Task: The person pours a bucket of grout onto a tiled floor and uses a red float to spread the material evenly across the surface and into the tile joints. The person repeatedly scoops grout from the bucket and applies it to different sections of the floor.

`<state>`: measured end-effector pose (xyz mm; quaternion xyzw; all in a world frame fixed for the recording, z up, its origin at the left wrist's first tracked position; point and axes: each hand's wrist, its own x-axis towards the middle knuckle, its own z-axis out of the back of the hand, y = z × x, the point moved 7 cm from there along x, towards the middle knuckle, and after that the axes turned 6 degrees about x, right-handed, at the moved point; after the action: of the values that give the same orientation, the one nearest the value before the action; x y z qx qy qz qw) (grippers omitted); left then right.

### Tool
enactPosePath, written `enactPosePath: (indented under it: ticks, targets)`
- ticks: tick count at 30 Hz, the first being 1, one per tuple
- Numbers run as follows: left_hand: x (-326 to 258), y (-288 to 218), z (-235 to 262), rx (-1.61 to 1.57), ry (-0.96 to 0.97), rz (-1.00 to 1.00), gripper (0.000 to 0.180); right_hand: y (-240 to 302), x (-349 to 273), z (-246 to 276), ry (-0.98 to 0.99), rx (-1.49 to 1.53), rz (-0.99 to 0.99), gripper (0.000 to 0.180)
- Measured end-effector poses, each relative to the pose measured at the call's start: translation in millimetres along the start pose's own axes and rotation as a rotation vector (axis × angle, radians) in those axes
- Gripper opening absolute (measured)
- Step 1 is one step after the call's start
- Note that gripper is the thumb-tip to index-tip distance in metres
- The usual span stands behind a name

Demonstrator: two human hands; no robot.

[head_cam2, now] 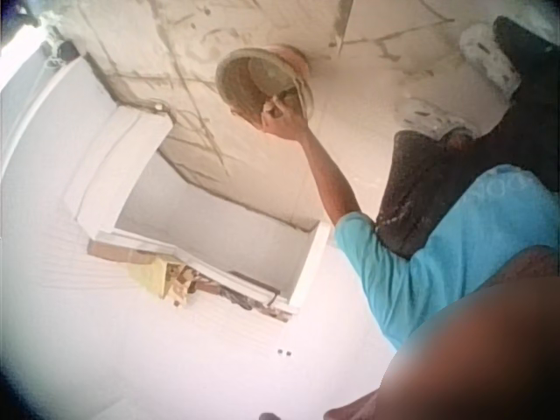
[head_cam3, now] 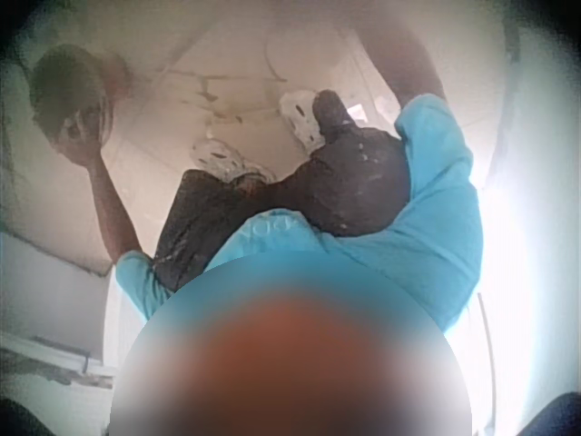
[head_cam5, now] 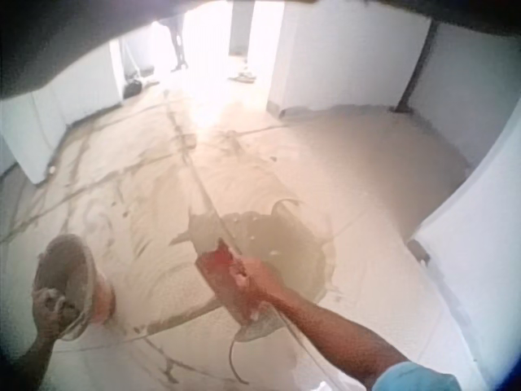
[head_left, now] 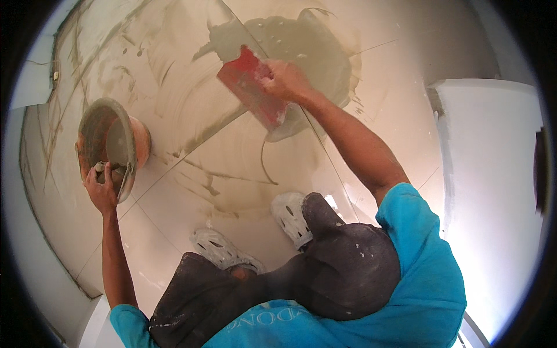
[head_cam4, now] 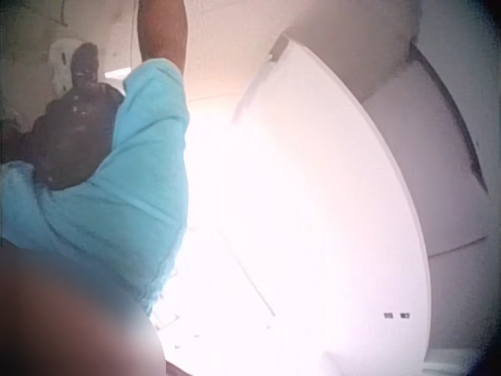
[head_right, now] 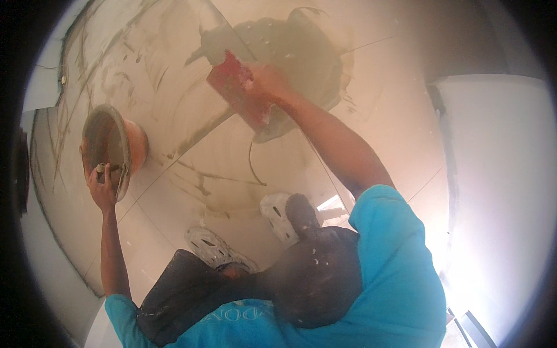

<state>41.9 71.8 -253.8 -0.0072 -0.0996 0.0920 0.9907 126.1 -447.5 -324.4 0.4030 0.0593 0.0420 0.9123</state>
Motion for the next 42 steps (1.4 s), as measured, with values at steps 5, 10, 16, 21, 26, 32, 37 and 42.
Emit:
enactPosePath:
  ticks: [5,10,16,21,26,32,37,42]
  targets:
    - [2,-6,2,-0.016,0.041,0.025,0.047,-13,8,48,-0.091,-0.076,-0.095,0.025]
    - [1,-8,2,-0.017,0.037,0.061,0.045,26,-27,56,0.117,-0.108,0.108,0.023]
    - [0,-2,0,0.047,0.040,0.025,0.042,48,-134,-40,0.610,-0.171,0.184,0.020]
    - [1,-4,-2,0.053,0.077,0.053,0.042,-7,-109,-21,0.410,-0.160,0.098,0.022]
    - [0,-8,6,0.005,0.087,0.081,0.044,-41,-62,41,0.175,-0.225,-0.092,0.028]
    - [1,-10,6,0.038,0.063,0.088,0.042,-69,-36,109,0.027,-0.051,-0.192,0.030]
    - [2,-12,8,0.048,0.050,0.041,0.042,-158,-69,237,-0.464,0.165,-0.344,0.037]
    - [-1,-3,3,0.019,0.023,0.031,0.042,-268,-160,303,-0.744,0.332,-0.673,0.051]
